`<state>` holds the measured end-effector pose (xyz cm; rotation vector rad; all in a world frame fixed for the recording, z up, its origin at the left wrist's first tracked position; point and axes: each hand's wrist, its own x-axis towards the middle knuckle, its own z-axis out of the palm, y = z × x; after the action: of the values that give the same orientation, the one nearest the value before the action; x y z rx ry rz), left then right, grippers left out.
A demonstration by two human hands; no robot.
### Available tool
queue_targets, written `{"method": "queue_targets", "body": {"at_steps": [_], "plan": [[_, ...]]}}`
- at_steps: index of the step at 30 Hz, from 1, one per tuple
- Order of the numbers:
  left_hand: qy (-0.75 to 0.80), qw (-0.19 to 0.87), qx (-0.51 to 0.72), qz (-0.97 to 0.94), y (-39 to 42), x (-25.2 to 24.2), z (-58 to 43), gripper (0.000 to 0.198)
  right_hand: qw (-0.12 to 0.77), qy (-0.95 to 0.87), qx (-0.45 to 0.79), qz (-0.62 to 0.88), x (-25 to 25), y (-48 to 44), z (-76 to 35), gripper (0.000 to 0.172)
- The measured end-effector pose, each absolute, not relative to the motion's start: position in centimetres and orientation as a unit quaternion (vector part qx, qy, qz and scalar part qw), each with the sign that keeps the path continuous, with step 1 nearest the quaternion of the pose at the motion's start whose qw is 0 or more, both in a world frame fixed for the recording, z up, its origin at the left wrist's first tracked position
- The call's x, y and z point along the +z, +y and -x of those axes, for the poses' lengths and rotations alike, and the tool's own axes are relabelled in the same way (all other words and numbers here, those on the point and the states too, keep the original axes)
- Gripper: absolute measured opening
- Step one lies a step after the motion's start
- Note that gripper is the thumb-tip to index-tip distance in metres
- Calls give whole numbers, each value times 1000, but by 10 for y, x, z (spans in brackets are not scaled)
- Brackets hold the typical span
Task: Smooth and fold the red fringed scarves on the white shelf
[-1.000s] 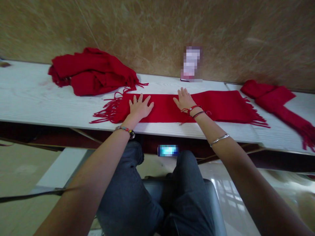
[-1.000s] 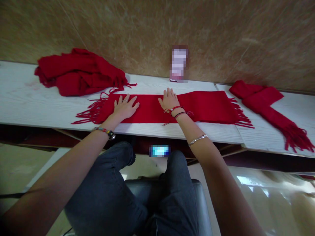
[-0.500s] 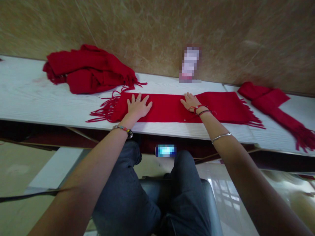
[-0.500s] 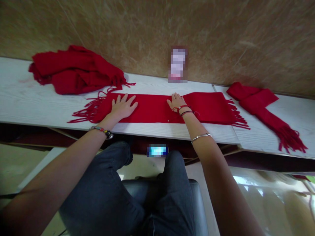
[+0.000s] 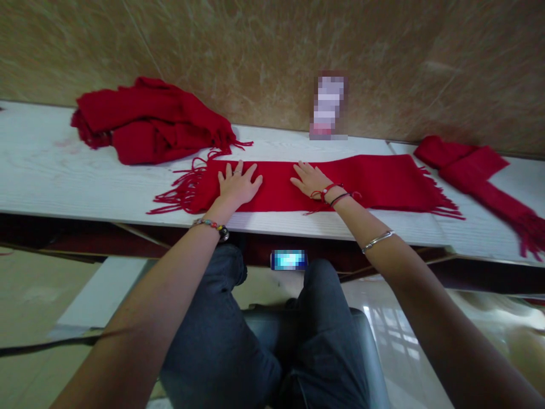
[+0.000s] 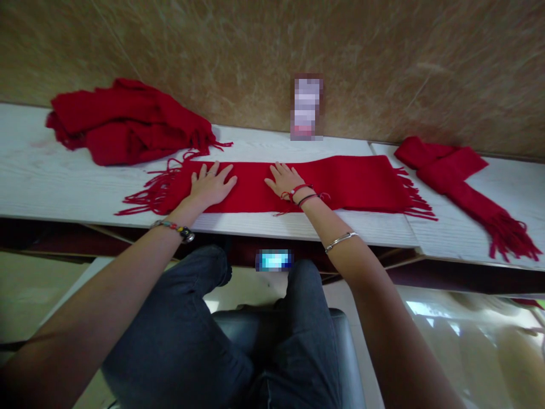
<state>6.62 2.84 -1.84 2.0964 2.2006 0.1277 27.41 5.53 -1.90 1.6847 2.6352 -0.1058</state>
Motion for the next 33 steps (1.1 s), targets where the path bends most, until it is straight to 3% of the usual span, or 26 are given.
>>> {"method": "queue_targets", "body": {"at_steps": [9, 15, 25, 30, 33], "plan": [[719, 50, 47, -692, 29, -20, -65, 63, 49, 751, 25, -658, -17, 64, -349, 69], [717, 44, 54, -694, 28, -21, -66, 61, 91, 734, 42, -672, -1, 57, -372, 64], [720, 48, 61, -690, 26, -18, -65, 57, -15, 673, 0, -739, 1, 58, -447, 60], [673, -52, 117, -728, 5, -5, -91, 51, -56, 777, 50, -625, -4, 36, -413, 60], [630, -25, 119, -767, -6, -4, -116, 53, -29, 844, 84, -529, -13, 14, -373, 59]]}}
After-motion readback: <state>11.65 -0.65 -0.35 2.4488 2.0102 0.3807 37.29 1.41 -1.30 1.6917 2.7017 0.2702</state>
